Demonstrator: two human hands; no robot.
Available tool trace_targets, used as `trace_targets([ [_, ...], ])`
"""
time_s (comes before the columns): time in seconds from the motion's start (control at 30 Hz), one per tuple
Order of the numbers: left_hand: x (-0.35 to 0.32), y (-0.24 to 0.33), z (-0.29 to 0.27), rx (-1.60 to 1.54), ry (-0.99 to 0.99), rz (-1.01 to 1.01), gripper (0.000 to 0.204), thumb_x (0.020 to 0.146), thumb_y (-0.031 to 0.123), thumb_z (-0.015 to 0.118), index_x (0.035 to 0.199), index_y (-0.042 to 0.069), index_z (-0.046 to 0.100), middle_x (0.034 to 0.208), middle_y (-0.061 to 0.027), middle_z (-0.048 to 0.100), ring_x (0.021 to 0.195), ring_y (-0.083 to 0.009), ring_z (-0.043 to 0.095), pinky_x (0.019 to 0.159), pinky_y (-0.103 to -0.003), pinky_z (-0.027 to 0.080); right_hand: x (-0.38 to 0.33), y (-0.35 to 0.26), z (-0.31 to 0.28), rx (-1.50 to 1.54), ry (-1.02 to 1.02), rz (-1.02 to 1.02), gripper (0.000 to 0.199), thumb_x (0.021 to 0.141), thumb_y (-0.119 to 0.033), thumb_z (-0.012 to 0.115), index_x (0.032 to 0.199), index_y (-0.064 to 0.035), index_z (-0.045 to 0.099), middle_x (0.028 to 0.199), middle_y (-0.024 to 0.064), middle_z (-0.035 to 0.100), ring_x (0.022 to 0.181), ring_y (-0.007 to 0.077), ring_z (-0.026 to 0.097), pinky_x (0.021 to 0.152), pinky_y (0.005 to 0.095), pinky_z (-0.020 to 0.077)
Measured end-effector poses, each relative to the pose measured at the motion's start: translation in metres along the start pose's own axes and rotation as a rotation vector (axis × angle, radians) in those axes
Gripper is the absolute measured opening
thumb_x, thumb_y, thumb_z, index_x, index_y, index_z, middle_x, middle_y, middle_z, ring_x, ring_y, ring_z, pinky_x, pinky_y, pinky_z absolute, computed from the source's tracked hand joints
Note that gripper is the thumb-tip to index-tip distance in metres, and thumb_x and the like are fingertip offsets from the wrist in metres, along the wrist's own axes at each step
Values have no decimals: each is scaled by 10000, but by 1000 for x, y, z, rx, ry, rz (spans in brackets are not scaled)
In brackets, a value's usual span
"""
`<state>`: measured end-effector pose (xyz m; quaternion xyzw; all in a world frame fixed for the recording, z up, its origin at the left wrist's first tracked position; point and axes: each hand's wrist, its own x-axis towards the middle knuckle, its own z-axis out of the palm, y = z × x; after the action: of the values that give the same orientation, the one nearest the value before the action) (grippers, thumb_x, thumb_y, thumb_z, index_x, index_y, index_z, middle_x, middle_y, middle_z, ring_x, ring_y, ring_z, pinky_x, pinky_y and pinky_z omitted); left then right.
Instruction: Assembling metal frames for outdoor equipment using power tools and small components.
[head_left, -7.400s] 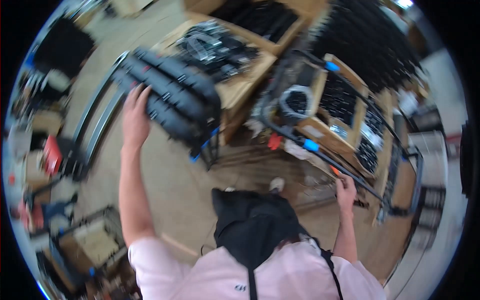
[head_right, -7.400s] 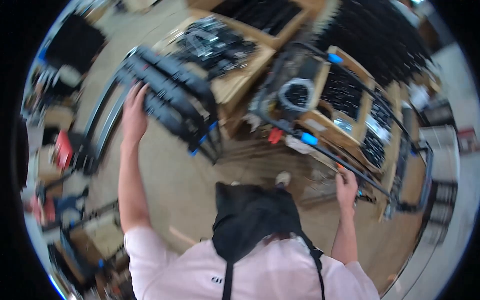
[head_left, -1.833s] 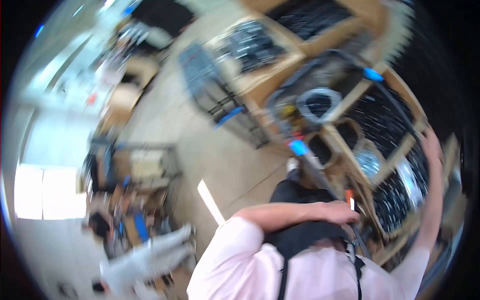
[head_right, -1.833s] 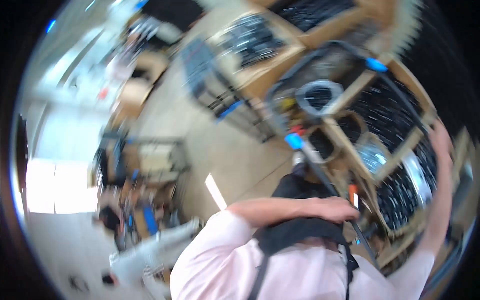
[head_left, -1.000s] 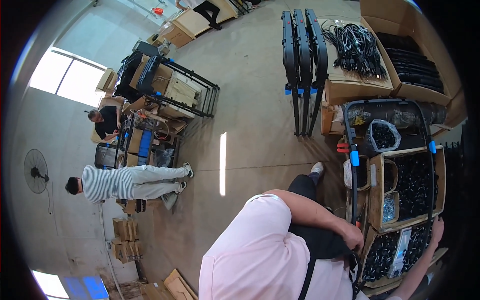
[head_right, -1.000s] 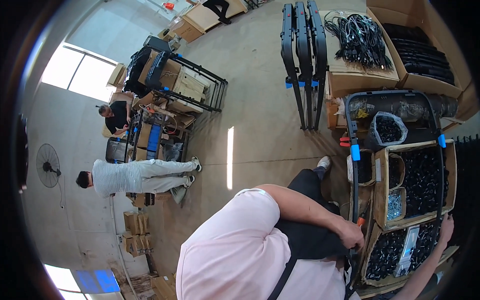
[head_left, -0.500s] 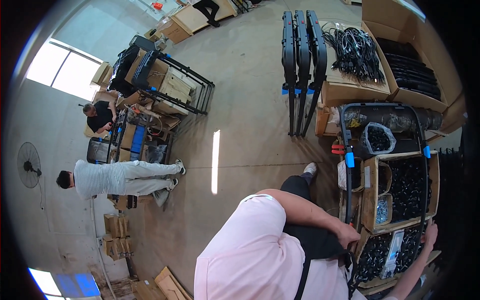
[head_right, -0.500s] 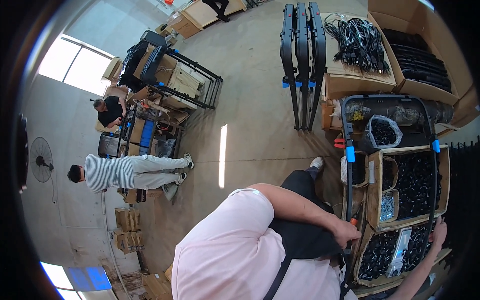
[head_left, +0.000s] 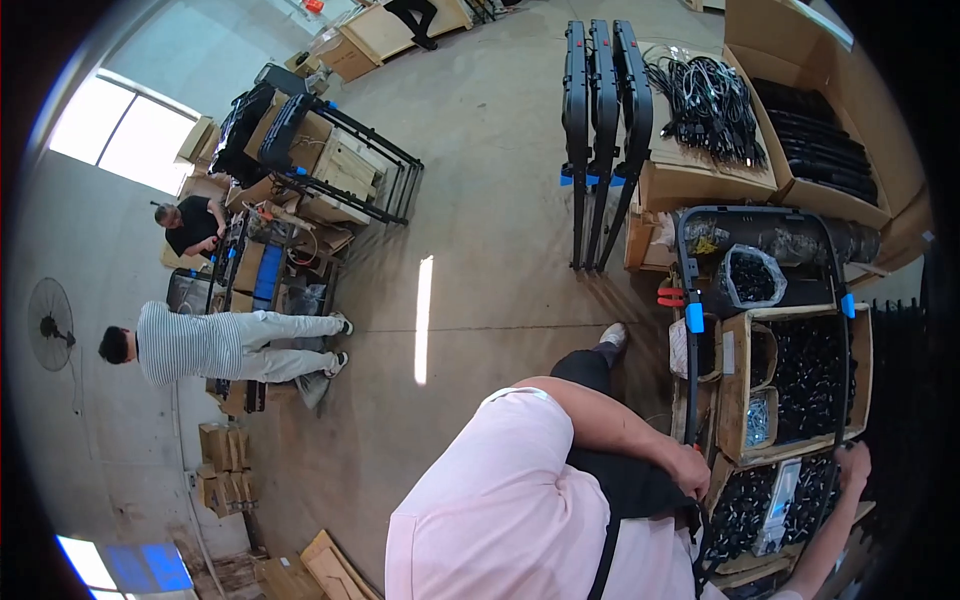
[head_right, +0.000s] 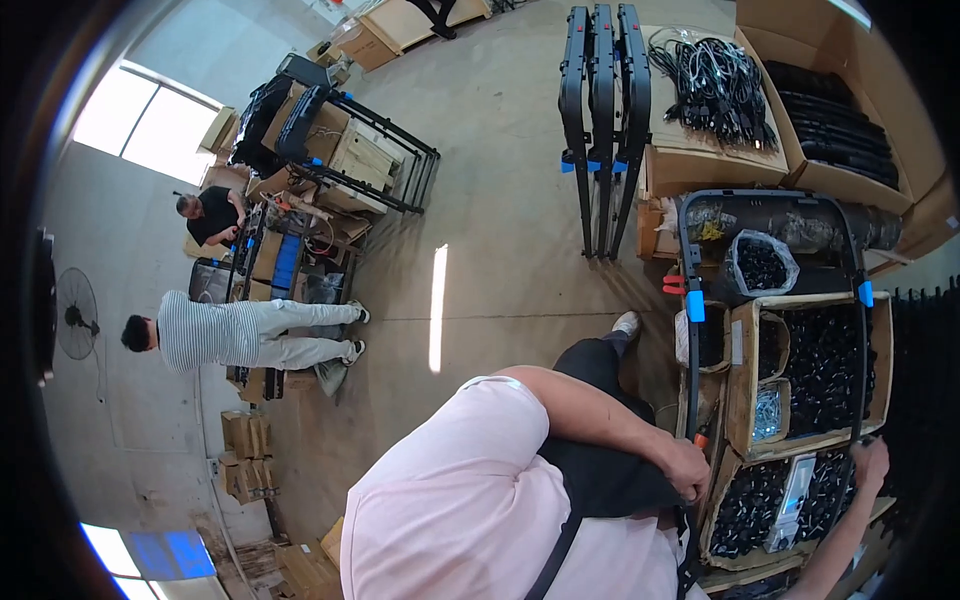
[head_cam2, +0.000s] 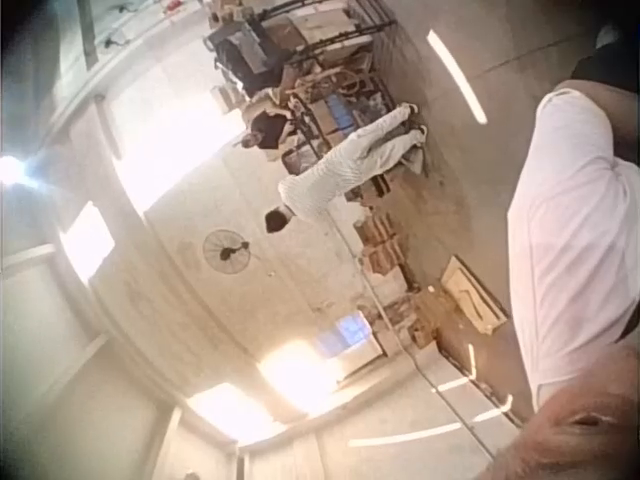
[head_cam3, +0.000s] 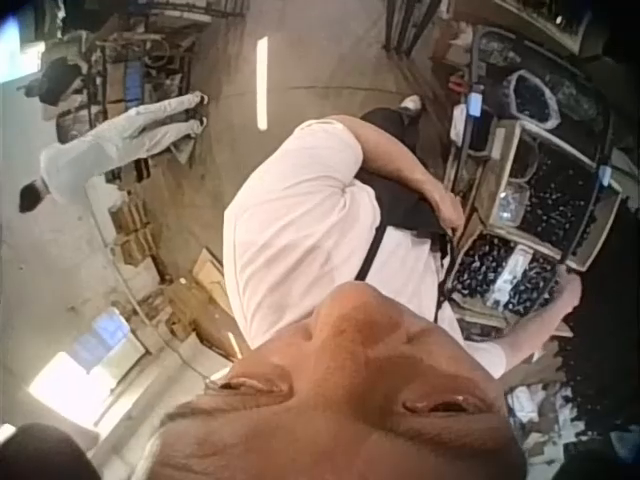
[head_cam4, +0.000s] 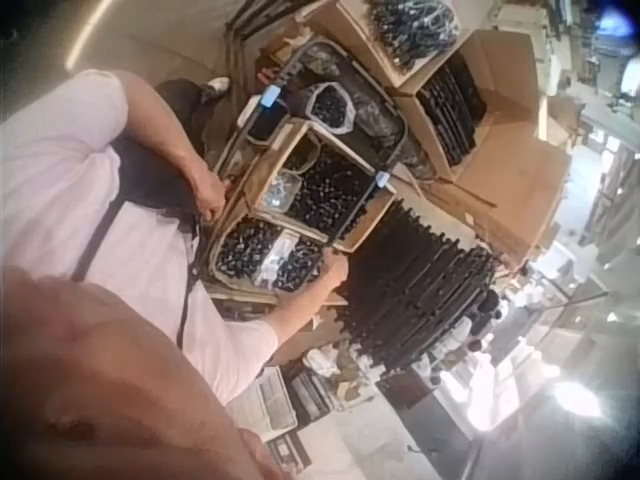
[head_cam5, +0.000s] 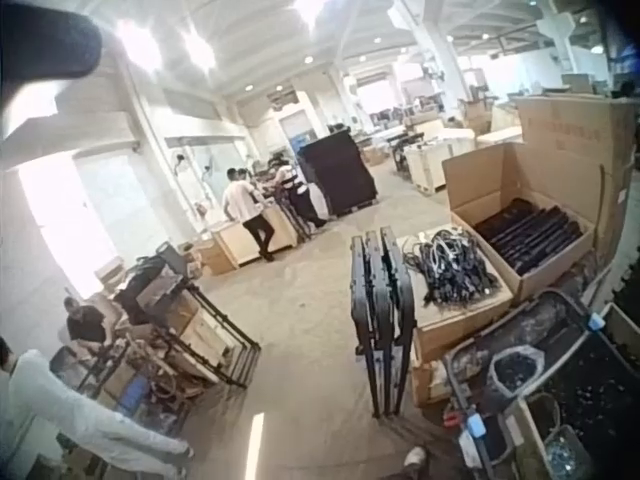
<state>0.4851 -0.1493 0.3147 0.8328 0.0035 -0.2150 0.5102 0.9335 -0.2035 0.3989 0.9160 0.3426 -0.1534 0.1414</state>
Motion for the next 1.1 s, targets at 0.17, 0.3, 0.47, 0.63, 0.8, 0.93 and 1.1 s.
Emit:
trace_targets([
  [0.17,30,-19,21,36,45,111,342,894,364,693,1169,189,797,1145,-106,780,1074,-341,722,888,-502,561,22,72,38,31,224,-115,532,716,-219,843,1158,30,685,1077,269,757,1028,458,734,867,512,604],
  [0.3,35,-18,17,65,24,-39,508,832,386,776,1194,44,675,1131,-235,749,1112,-429,704,914,-537,553,56,65,31,-349,8,-99,433,819,-169,717,1202,30,676,1127,279,747,1113,449,711,921,517,585],
  [0.47,38,-32,20,18,92,-55,548,794,361,819,1201,32,659,1121,-248,744,1130,-435,702,920,-551,549,78,54,43,-160,147,-191,278,928,-92,574,1159,-16,709,1134,252,751,1131,449,703,950,537,566],
  [0.63,33,-15,21,49,122,20,344,777,251,759,1109,161,771,1120,-127,767,1142,-376,704,903,-512,561,44,96,44,-499,-20,-134,268,931,-128,599,1139,-17,728,1094,269,752,1105,457,713,903,530,581],
  [0.8,8,-12,16,29,160,58,388,786,217,701,1162,228,796,1153,-110,774,1080,-365,715,852,-507,566,24,60,30,-389,-38,-139,260,925,-82,545,1093,-13,731,1104,284,743,1105,455,709,895,550,577],
  [0.93,11,-16,21,54,118,112,403,811,181,662,1194,224,783,1145,-107,774,1094,-367,710,890,-500,560,30,69,47,-89,192,-157,274,945,-85,506,1105,-15,716,1082,282,742,1108,459,699,907,563,560],
  [1.1,13,-7,27,-19,94,84,371,822,217,662,1167,207,798,1128,-117,783,1069,-347,727,884,-501,570,45,70,48,-131,139,-43,287,975,-134,561,1201,-8,686,1274,255,712,1144,440,704,926,548,580],
])
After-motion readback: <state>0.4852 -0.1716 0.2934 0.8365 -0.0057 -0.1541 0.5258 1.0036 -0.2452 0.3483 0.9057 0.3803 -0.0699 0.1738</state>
